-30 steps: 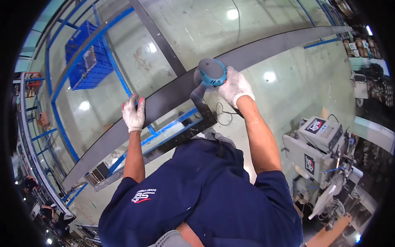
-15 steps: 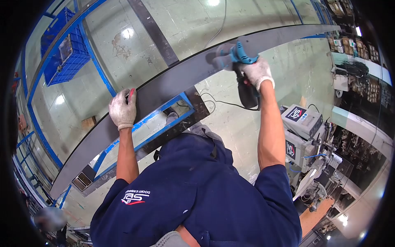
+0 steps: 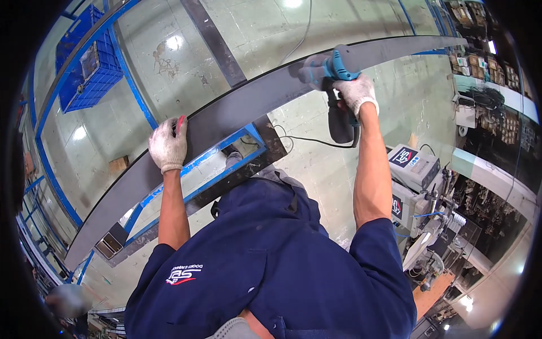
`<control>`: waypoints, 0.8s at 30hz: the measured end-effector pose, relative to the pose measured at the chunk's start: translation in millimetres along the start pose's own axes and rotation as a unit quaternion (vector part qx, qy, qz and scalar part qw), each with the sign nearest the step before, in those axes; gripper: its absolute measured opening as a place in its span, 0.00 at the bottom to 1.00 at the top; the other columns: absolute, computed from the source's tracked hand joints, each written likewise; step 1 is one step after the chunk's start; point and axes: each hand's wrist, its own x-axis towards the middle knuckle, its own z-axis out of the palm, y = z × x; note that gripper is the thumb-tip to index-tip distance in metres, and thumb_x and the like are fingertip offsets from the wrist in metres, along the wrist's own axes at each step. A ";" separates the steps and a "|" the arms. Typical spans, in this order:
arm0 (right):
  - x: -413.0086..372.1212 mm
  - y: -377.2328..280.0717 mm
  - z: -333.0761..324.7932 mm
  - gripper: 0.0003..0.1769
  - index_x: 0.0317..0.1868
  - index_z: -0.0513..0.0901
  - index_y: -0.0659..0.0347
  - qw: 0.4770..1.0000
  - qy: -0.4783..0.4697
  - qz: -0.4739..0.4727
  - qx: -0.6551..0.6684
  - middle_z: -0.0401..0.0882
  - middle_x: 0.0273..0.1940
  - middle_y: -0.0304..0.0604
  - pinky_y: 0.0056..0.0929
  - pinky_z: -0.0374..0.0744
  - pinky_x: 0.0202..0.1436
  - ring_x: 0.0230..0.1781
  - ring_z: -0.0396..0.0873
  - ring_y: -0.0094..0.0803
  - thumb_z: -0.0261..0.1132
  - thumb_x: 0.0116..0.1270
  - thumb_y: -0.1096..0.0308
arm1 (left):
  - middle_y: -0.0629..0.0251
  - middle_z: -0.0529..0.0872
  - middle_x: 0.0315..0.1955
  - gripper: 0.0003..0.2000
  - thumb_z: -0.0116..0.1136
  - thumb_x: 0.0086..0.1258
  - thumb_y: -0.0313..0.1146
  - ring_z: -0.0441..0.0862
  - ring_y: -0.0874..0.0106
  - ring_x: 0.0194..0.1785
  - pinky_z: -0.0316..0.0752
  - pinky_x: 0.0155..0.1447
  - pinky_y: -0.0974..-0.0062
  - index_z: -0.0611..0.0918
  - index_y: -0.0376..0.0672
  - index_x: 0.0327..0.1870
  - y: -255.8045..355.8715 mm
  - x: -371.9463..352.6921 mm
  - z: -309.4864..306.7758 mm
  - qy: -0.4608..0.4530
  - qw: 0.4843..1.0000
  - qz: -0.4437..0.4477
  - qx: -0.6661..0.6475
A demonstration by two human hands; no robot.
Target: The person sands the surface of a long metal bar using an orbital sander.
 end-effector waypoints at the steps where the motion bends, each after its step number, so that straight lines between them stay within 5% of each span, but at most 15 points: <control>1: -17.9 -12.4 3.3 0.19 0.44 0.87 0.64 0.999 -0.010 -0.009 -0.032 0.87 0.28 0.41 0.34 0.83 0.24 0.19 0.85 0.31 0.85 0.66 0.59 | 0.60 0.97 0.39 0.22 0.71 0.81 0.61 0.94 0.55 0.47 0.82 0.61 0.55 0.96 0.49 0.46 0.4 0.2 0.3 0.004 1.000 0.001 -0.001; 10: -59.3 -28.3 17.7 0.19 0.52 0.87 0.65 0.994 -0.048 -0.078 -0.054 0.89 0.31 0.43 0.33 0.85 0.25 0.21 0.87 0.29 0.80 0.64 0.66 | 0.61 0.97 0.42 0.22 0.68 0.83 0.61 0.94 0.53 0.50 0.82 0.61 0.53 0.96 0.51 0.47 3.0 -0.1 -4.4 -0.013 1.000 -0.008 0.011; 18: -23.0 -5.4 14.8 0.24 0.51 0.90 0.66 1.000 0.007 0.013 -0.006 0.90 0.35 0.46 0.36 0.87 0.26 0.24 0.87 0.35 0.88 0.60 0.62 | 0.60 0.97 0.43 0.23 0.66 0.84 0.62 0.94 0.52 0.52 0.82 0.61 0.51 0.96 0.51 0.49 3.3 0.7 -4.4 -0.042 0.999 -0.025 0.017; 21: -64.5 -15.1 48.3 0.31 0.54 0.88 0.65 0.996 -0.031 -0.083 -0.030 0.91 0.35 0.45 0.37 0.89 0.30 0.26 0.90 0.34 0.85 0.63 0.49 | 0.59 0.98 0.44 0.24 0.65 0.84 0.63 0.94 0.52 0.53 0.82 0.61 0.51 0.96 0.51 0.49 6.4 0.6 -6.8 -0.050 0.998 -0.023 0.016; 24: -86.0 -17.8 74.4 0.39 0.59 0.87 0.72 0.980 -0.043 -0.152 -0.118 0.94 0.53 0.69 0.51 0.88 0.68 0.62 0.93 0.63 0.85 0.64 0.44 | 0.59 0.98 0.45 0.25 0.64 0.85 0.64 0.94 0.51 0.54 0.82 0.62 0.51 0.96 0.50 0.50 4.1 0.4 -7.3 -0.047 0.999 -0.021 0.016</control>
